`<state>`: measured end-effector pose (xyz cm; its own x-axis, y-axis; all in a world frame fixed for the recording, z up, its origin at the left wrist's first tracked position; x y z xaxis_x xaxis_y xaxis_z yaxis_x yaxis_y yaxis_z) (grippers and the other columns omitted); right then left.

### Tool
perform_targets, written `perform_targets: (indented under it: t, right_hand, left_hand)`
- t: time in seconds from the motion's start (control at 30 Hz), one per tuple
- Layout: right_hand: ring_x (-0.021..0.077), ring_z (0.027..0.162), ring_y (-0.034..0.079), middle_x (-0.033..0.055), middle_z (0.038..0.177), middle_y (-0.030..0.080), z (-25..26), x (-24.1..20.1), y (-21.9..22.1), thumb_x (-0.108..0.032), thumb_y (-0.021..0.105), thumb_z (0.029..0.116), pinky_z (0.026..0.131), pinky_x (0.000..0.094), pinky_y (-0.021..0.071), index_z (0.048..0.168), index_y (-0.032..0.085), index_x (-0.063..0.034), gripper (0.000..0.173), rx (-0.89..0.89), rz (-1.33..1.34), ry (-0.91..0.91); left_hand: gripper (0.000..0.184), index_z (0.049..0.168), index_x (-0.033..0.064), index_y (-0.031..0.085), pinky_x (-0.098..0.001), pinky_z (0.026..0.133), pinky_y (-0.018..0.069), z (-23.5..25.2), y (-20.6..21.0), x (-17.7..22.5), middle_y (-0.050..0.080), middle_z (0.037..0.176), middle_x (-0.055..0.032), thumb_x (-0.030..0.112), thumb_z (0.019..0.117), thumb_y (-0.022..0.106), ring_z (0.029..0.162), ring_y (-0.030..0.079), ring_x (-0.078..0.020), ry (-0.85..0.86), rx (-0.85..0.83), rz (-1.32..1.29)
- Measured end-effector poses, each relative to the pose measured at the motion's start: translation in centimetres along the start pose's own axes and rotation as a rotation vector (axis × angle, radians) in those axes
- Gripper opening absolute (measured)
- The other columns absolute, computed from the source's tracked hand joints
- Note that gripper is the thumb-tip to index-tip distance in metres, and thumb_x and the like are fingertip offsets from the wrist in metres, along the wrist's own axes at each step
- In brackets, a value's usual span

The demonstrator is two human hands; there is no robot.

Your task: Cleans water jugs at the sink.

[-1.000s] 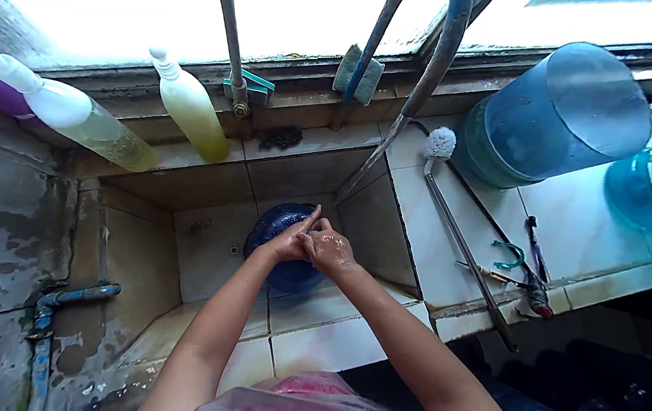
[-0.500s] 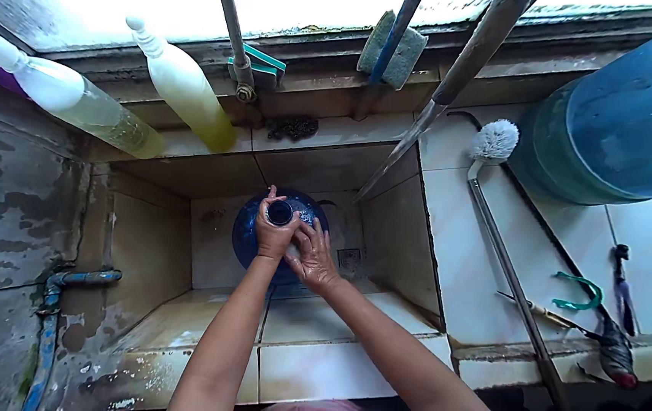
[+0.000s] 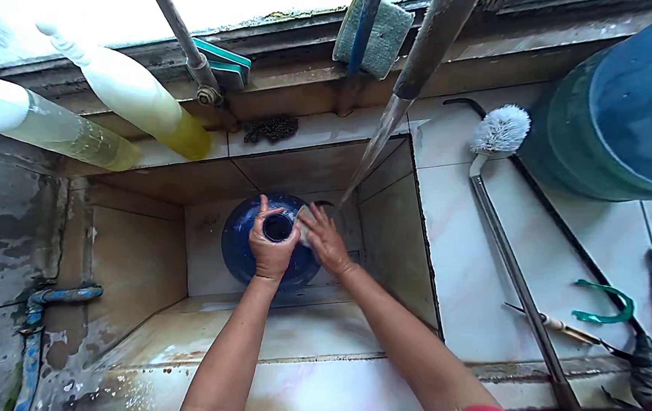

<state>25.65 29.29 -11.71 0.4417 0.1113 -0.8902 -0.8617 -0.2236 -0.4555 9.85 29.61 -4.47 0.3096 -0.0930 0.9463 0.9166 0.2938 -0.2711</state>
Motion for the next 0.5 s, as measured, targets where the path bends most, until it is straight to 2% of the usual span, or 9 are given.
perform_targets:
  t: [0.07,0.1,0.13,0.17,0.2,0.27,0.33,0.4,0.5]
  right_hand:
    - [0.0348,0.151,0.033,0.0191,0.163,0.035,3.4,2.1,-3.6,-0.028,0.031,0.1068,0.122,0.0561,0.0290,0.146,0.058,-0.0100,0.051,-0.081,0.111,0.108]
    - [0.0332,0.150,0.036,0.0192,0.161,0.039,4.3,2.7,-4.9,-0.029,0.028,0.1070,0.122,0.0526,0.0310,0.144,0.059,-0.0072,0.053,-0.089,0.141,0.126]
    - [0.0307,0.150,0.037,0.0177,0.160,0.042,4.4,2.6,-5.7,-0.033,0.024,0.1073,0.122,0.0499,0.0315,0.143,0.059,-0.0067,0.056,-0.083,0.156,0.131]
    - [0.0286,0.149,0.038,0.0157,0.158,0.045,3.9,1.9,-6.0,-0.036,0.023,0.1074,0.122,0.0491,0.0317,0.143,0.059,-0.0074,0.058,-0.055,0.135,0.120]
    - [0.0272,0.148,0.040,0.0135,0.158,0.046,2.9,0.6,-5.8,-0.039,0.026,0.1077,0.121,0.0503,0.0333,0.142,0.060,-0.0096,0.057,-0.006,0.098,0.098]
    - [0.0297,0.152,0.033,0.0111,0.160,0.044,0.3,-2.2,-3.0,-0.045,0.038,0.1051,0.124,0.0572,0.0274,0.138,0.066,-0.0184,0.051,0.034,0.026,-0.008]
    - [0.0377,0.155,0.026,0.0083,0.159,0.046,-1.6,-5.1,0.4,-0.051,0.041,0.1041,0.121,0.0726,0.0137,0.134,0.069,-0.0295,0.047,-0.026,-0.121,-0.188]
    - [0.0389,0.151,0.034,0.0036,0.154,0.054,-0.6,-6.6,1.6,-0.053,0.043,0.1036,0.116,0.0793,0.0148,0.127,0.073,-0.0339,0.043,-0.046,-0.259,-0.283]
    - [0.0361,0.151,0.034,0.0029,0.156,0.051,5.5,-4.4,1.3,-0.053,0.047,0.1019,0.117,0.0778,0.0129,0.131,0.071,-0.0323,0.044,-0.199,-0.270,-0.095]
  left_hand:
    - [0.050,0.114,-0.0028,0.068,-0.0382,0.113,0.0475,0.8,1.4,1.3,0.057,0.145,-0.0179,0.013,0.0705,0.087,0.137,0.055,-0.0232,-0.018,-0.394,-0.190]
    - [0.052,0.115,-0.0009,0.068,-0.0404,0.117,0.0447,1.4,1.6,1.6,0.056,0.148,-0.0159,0.017,0.0706,0.087,0.141,0.051,-0.0250,-0.044,-0.579,-0.287]
    - [0.057,0.119,0.0016,0.067,-0.0428,0.117,0.0434,1.9,1.3,1.6,0.054,0.150,-0.0146,0.023,0.0707,0.088,0.142,0.048,-0.0269,-0.067,-0.664,-0.369]
    - [0.064,0.127,0.0043,0.063,-0.0456,0.117,0.0427,2.4,0.4,1.0,0.053,0.151,-0.0134,0.027,0.0727,0.087,0.142,0.048,-0.0283,-0.086,-0.615,-0.434]
    - [0.069,0.138,0.0071,0.057,-0.0442,0.113,0.0450,2.8,-0.8,-0.1,0.051,0.152,-0.0110,0.028,0.0767,0.083,0.138,0.051,-0.0257,-0.117,-0.453,-0.462]
    - [0.072,0.150,0.0090,0.045,-0.0391,0.108,0.0487,2.5,-2.6,-2.8,0.048,0.154,-0.0090,0.021,0.0861,0.075,0.133,0.054,-0.0199,-0.228,0.031,-0.387]
    - [0.071,0.144,0.0017,0.046,-0.0383,0.106,0.0501,1.8,-4.1,-4.7,0.054,0.144,-0.0141,0.018,0.0853,0.082,0.129,0.056,-0.0201,-0.309,0.413,-0.240]
    - [0.065,0.135,-0.0019,0.049,-0.0382,0.107,0.0502,1.3,-5.0,-5.3,0.056,0.143,-0.0158,0.015,0.0830,0.084,0.130,0.057,-0.0203,-0.290,0.438,-0.165]
    - [0.052,0.123,0.0012,0.058,-0.0378,0.101,0.0549,0.3,-5.2,-5.1,0.057,0.145,-0.0135,0.003,0.0768,0.082,0.122,0.064,-0.0201,-0.154,0.187,-0.252]
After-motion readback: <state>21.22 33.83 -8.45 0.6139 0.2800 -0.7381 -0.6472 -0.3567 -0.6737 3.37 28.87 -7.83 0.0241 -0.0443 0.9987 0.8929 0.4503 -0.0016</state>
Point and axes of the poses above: each hand's wrist, its own z-axis towards the middle knuckle, its own y-axis out of the palm, x = y × z, the point moved 8 cm from there along z, towards the middle knuckle
